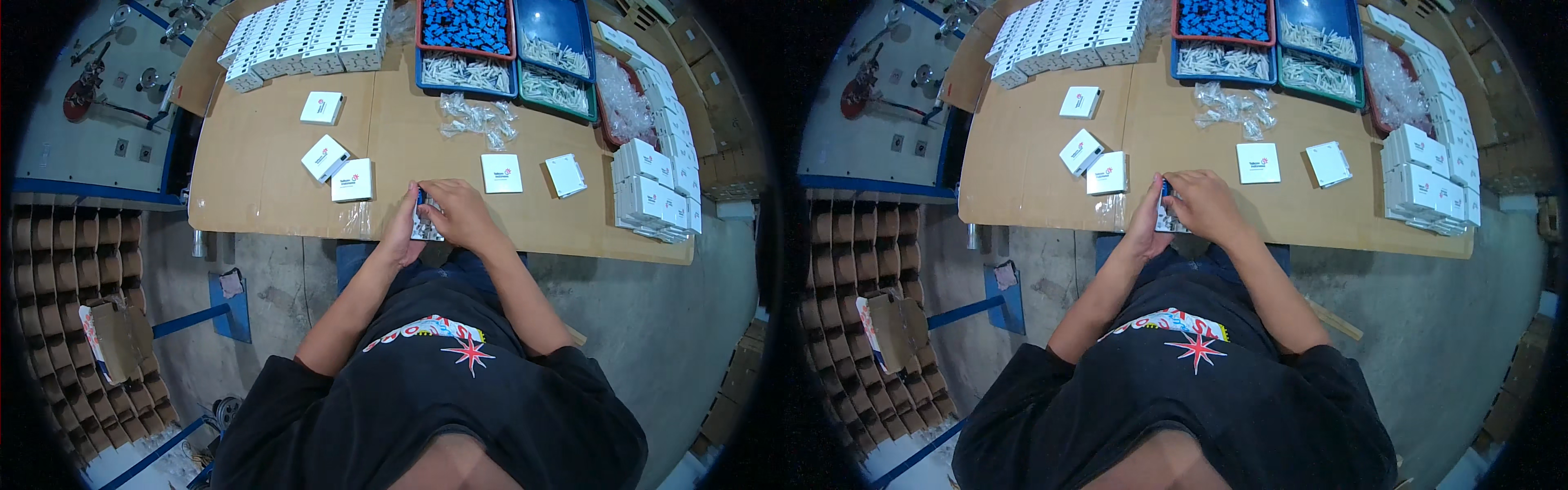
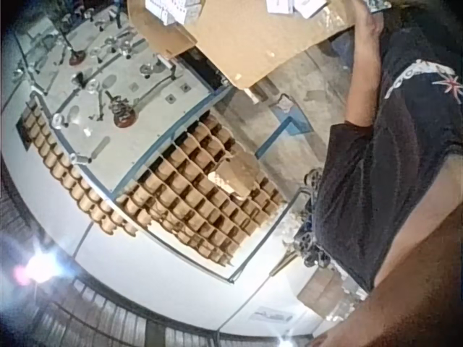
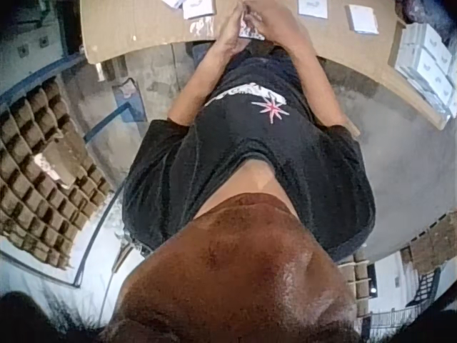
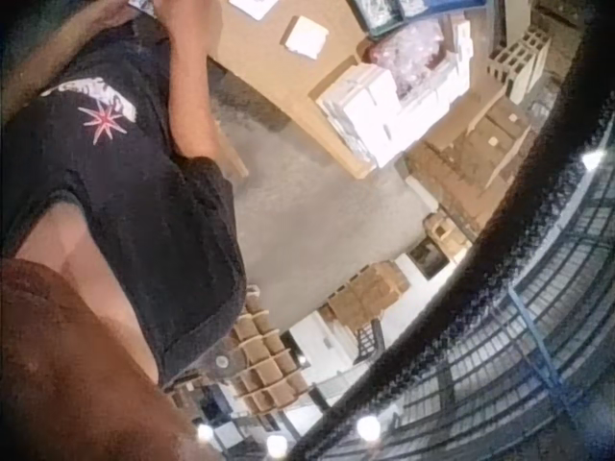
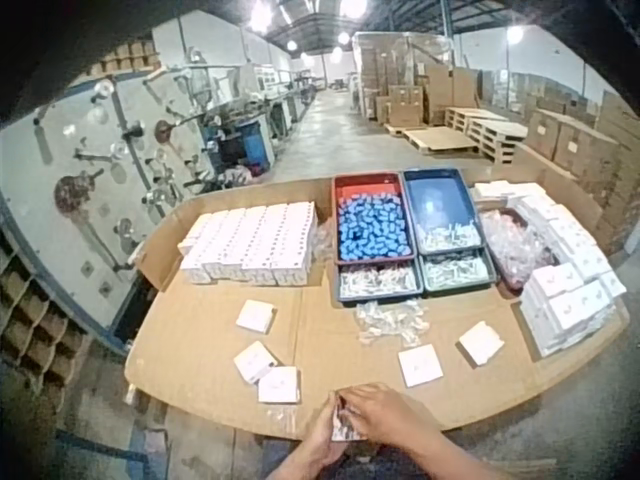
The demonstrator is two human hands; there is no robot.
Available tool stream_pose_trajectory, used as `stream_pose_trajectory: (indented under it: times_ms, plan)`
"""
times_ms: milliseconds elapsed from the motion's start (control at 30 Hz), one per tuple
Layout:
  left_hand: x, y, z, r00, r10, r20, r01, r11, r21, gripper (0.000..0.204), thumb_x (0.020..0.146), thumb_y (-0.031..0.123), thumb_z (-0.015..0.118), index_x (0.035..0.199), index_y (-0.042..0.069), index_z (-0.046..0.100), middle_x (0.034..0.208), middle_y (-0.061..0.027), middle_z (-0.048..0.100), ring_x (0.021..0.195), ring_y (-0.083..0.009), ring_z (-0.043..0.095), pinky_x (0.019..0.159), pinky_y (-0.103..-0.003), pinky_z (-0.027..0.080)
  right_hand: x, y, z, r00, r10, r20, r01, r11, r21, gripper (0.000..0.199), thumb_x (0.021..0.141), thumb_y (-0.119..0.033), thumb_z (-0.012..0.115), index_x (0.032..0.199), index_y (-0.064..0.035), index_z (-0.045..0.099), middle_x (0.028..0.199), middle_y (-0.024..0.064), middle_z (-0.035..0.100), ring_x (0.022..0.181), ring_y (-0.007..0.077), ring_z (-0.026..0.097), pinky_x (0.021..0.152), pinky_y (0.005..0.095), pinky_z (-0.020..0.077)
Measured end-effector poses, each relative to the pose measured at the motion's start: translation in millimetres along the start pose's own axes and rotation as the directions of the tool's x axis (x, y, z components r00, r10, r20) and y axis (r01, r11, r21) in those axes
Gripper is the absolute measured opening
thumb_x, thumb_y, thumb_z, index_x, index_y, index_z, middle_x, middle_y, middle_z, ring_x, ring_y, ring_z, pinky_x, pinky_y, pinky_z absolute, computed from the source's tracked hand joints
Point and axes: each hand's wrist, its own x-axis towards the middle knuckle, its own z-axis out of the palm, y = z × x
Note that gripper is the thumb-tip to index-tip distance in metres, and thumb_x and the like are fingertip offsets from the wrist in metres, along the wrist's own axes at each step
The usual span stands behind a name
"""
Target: The person assembles small white electrical boxes by inserting blue and white plastic components into the slots. They handle the boxes one at a time, placing the finished units into a stack on the table. The person also handles small plastic bags containing additional parts.
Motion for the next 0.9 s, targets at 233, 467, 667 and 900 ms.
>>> stream_pose_trajectory:
  times_ms: [233, 467, 667, 900]
  plan:
    - [2, 20, -27, 0.984, 0.110, -0.140, -0.118, 0.992, -0.054, 0.063, 0.105, 0.061, 0.033, 0.132, 0.007, 0.052, 0.115, -0.0182, 0.068, 0.106, -0.0304, 0.068, 0.091, -0.049, 0.056, -12, -2, -25, 0.980, 0.167, -0.108, -0.144, 0.971, 0.192, 0.039, 0.088, -0.017, 0.072, 0.122, 0.0004, 0.065, 0.108, 0.0176, 0.072, 0.092, 0.0329, 0.072, 0.074, 0.0389, 0.0563]
    - [-18, 32, 21, 0.995, 0.035, -0.094, -0.033, 0.999, 0.026, 0.071, 0.104, 0.065, 0.028, 0.139, 0.007, 0.048, 0.131, -0.0241, 0.062, 0.116, -0.0345, 0.065, 0.094, -0.051, 0.055, -23, 25, -56, 0.824, 0.501, 0.266, -0.567, 0.711, 0.415, 0.040, 0.088, -0.006, 0.072, 0.125, 0.0033, 0.063, 0.088, 0.0081, 0.069, 0.060, 0.0127, 0.063, 0.055, 0.0286, 0.0513]
    - [-10, 12, -11, 0.998, -0.039, -0.051, 0.042, 0.997, 0.069, 0.055, 0.104, 0.043, 0.037, 0.144, 0.006, 0.047, 0.128, -0.0182, 0.062, 0.117, -0.0367, 0.064, 0.097, -0.053, 0.055, 47, 90, -89, 0.816, 0.398, 0.420, -0.399, 0.913, -0.091, 0.038, 0.081, -0.015, 0.080, 0.110, 0.0028, 0.065, 0.081, 0.0106, 0.072, 0.071, 0.0170, 0.070, 0.060, 0.0286, 0.0522]
    - [-7, 5, -14, 0.996, -0.060, -0.069, 0.066, 0.994, 0.084, 0.053, 0.100, 0.036, 0.041, 0.143, 0.005, 0.047, 0.127, -0.0184, 0.064, 0.118, -0.0364, 0.065, 0.097, -0.049, 0.056, 121, 81, -118, 0.912, 0.272, -0.309, -0.140, 0.910, 0.389, 0.066, 0.087, -0.029, 0.079, 0.140, -0.0012, 0.050, 0.130, 0.0179, 0.065, 0.088, 0.0207, 0.071, 0.077, 0.0344, 0.0566]
